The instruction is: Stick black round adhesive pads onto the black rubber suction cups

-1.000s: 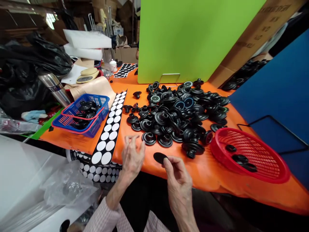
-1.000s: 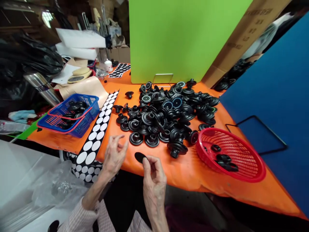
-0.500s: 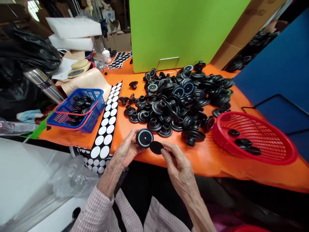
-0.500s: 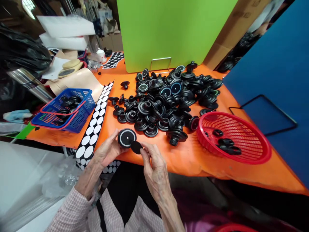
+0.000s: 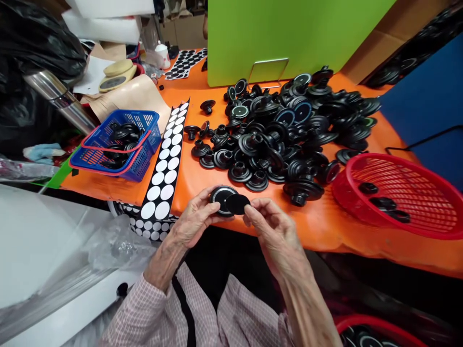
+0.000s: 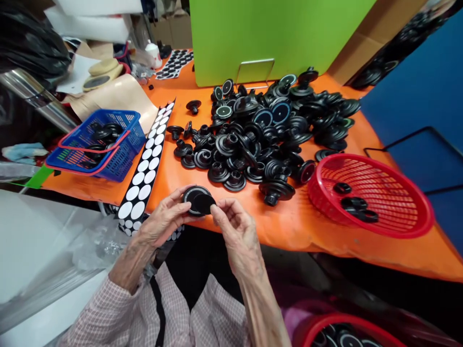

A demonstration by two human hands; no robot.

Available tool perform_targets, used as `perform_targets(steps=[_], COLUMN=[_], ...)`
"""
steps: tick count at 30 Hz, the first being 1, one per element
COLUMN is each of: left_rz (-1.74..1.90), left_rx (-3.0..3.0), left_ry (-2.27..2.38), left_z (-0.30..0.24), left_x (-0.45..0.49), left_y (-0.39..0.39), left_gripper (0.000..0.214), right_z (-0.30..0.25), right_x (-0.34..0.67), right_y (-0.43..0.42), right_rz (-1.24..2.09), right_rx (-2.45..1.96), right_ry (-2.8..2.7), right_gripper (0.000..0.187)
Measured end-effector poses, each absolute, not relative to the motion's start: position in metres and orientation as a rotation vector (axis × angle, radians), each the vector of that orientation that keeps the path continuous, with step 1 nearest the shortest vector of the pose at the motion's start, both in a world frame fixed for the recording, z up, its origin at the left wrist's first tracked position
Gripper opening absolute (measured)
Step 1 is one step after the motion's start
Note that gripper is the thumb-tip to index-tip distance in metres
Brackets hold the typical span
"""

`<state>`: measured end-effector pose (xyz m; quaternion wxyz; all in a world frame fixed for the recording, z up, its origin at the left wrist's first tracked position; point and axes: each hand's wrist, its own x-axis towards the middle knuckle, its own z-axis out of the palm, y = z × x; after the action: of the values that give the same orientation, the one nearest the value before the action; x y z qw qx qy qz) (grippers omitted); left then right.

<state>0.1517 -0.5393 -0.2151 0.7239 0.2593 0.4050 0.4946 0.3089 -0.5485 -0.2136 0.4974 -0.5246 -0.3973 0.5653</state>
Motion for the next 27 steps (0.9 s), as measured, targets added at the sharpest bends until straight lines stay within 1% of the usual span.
perform_targets(steps=[3,9,23,27], left_rz=[1.074,1.031,1.025,1.027], left_rx=[0.577,0.571,0.636,0.62], left_ry=[0.892,0.964,0.925,0.944], left_z=[-0.213,-0.209,-0.218,-0.216], left_x=[0.152,0.155,0.153,0.153], left_y=[-0.542,-0.543,-0.545,-0.545], left_gripper=[0.042,0.042,0.045,0.043], right_z=[-0.218,-0.228,-0.237,-0.239], right_x=[0.308,0.3,0.286,0.285], right_y=[-0.548,-0.548,-0.55,-0.55], right_rz=[1.372,1.19,1.149,1.127], right_rx=[-1.269,-1.282,-1.279,-1.297], right_ry=[-0.924,-0.937,-0.906,-0.941], right_gripper=[0.03,0.023,0.021,0.02])
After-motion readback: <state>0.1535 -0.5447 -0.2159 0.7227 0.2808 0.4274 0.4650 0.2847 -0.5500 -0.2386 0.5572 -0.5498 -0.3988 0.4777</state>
